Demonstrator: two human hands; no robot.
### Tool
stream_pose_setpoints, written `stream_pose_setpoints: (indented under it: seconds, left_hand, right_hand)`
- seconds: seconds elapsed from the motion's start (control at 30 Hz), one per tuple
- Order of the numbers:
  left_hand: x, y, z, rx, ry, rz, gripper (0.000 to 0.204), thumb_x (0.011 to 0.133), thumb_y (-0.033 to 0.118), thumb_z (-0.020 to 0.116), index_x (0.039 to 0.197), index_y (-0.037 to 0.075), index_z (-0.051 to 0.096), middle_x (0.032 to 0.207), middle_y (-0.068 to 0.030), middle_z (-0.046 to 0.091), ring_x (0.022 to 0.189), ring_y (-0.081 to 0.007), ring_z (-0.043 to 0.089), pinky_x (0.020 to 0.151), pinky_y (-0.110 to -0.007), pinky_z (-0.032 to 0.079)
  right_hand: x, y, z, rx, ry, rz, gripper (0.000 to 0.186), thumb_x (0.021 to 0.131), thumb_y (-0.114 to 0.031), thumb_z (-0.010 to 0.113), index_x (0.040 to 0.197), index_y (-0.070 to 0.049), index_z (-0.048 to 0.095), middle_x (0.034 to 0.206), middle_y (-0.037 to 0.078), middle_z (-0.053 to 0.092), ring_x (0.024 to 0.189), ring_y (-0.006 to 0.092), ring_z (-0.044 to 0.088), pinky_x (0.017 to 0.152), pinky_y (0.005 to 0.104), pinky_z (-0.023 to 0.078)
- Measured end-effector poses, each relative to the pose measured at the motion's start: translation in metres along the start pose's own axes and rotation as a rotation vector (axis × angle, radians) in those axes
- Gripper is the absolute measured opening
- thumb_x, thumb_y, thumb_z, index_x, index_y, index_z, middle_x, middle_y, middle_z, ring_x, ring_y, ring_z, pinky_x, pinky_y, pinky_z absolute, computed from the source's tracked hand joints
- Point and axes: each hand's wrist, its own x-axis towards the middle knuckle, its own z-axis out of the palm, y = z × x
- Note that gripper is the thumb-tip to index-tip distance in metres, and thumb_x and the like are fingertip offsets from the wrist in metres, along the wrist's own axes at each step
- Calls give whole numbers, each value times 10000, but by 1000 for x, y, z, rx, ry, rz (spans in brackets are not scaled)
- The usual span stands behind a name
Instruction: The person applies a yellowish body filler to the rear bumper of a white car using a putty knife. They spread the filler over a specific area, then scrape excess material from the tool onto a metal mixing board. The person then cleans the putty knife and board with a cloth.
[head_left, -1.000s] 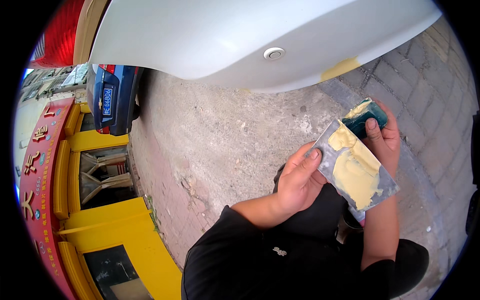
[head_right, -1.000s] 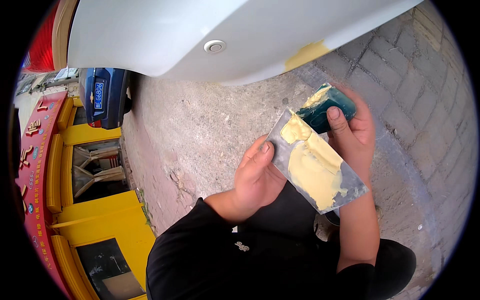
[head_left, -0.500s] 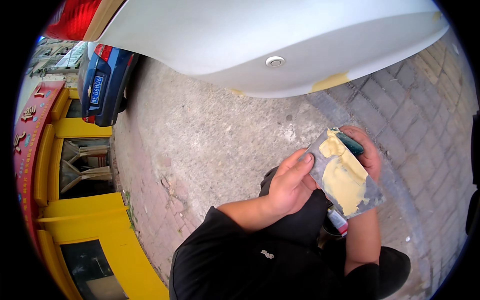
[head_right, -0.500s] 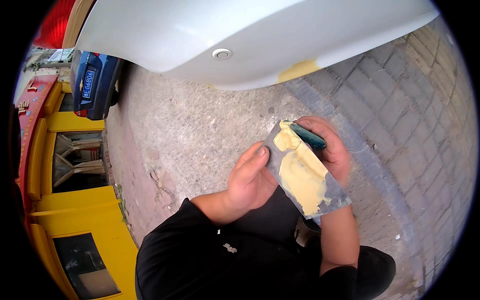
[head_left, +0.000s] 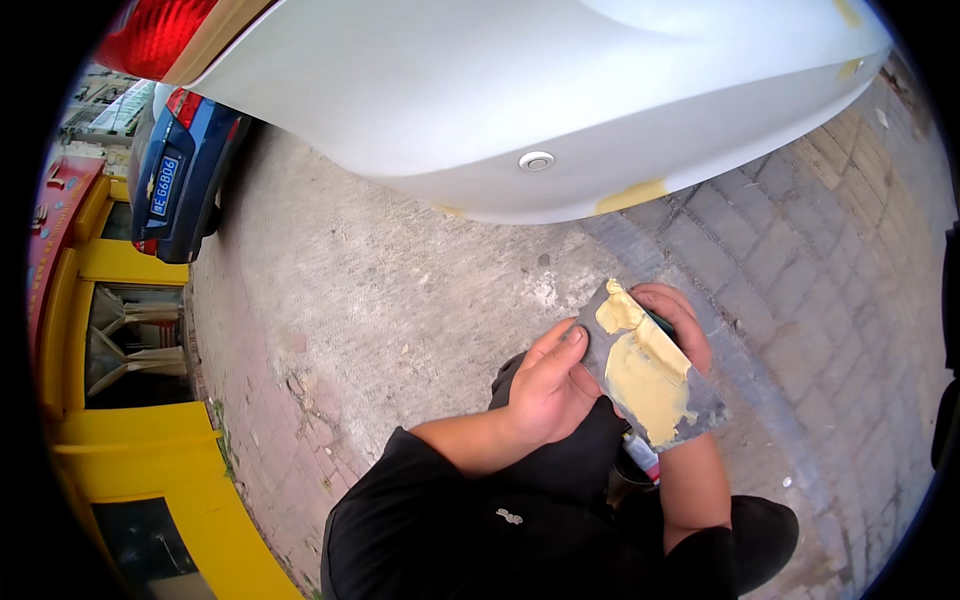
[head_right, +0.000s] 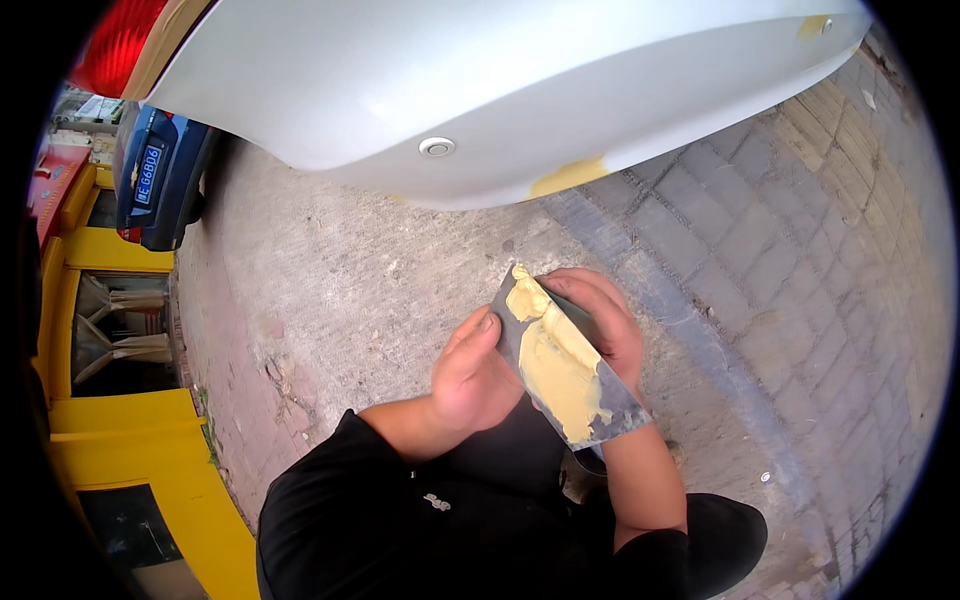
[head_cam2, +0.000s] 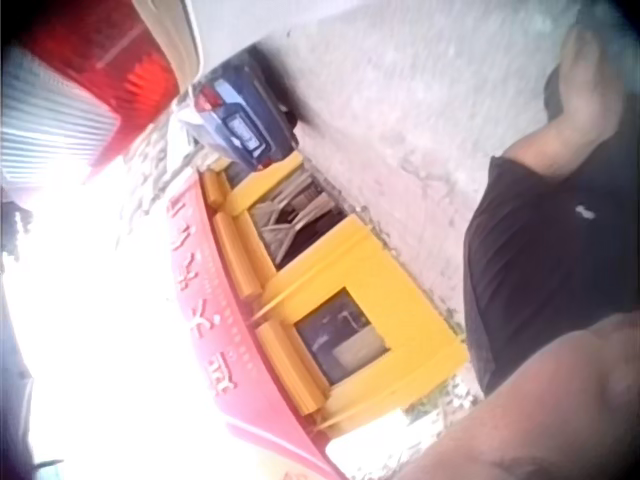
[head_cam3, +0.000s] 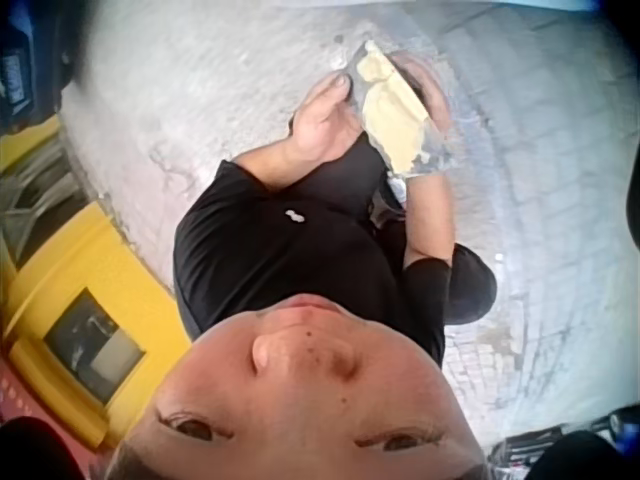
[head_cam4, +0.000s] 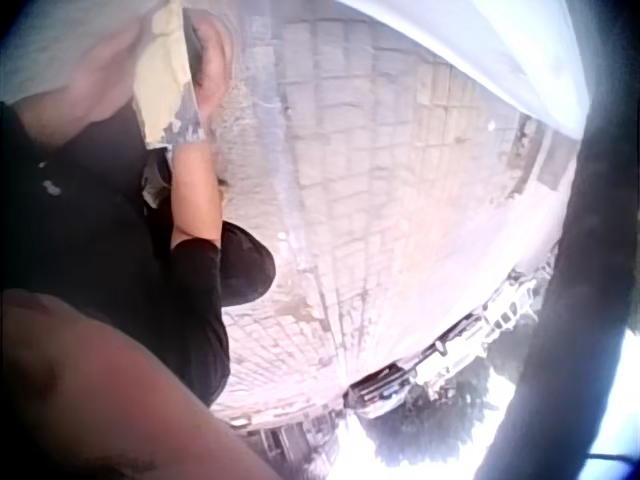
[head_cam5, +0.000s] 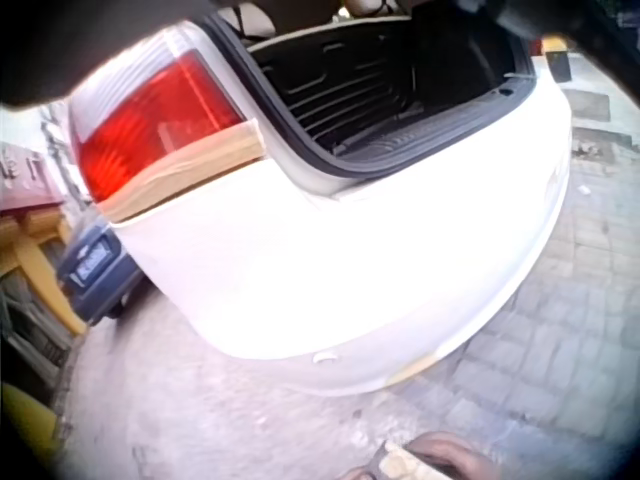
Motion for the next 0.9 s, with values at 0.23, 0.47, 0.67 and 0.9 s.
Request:
stream_pose_setpoints:
  seconds: [0.23, 0.47, 0.67, 0.9]
  left_hand:
    - [2, 6, -1, -61, 5, -27, 464, 1032, 283, 370, 1353, -47, 429, 1297, -188, 569, 1201, -305, 567, 1019, -446, 446]
    - [1, 7, 1, -216, -8, -14, 323, 1056, 194, 382, 1274, -17, 492, 1182, -160, 638, 1022, -269, 659, 841, -401, 540]
    - [1, 9, -3, -249, -29, -29, 292, 1054, 194, 403, 1219, -14, 525, 1129, -135, 654, 985, -226, 669, 827, -353, 530]
    - [3, 9, -4, -261, -7, -55, 300, 1038, 169, 426, 1237, -33, 524, 1133, -124, 657, 1027, -225, 661, 893, -370, 532]
  right_hand:
    - [-7, 8, 9, 130, 343, 184, 505, 732, -116, 805, 1173, 21, 600, 1154, 185, 616, 1060, 290, 609, 918, 372, 489]
    - [0, -7, 10, -145, -38, 67, 450, 777, 7, 739, 1195, 15, 576, 1181, 174, 606, 1064, 265, 608, 921, 355, 489]
    - [-13, 23, 1, 261, 358, 382, 299, 922, 27, 610, 1216, 32, 554, 1187, 130, 616, 1070, 189, 609, 944, 310, 491]
    - [-6, 19, -2, 297, 395, 440, 292, 930, 21, 602, 1216, 36, 542, 1133, 136, 646, 998, 177, 639, 895, 296, 518]
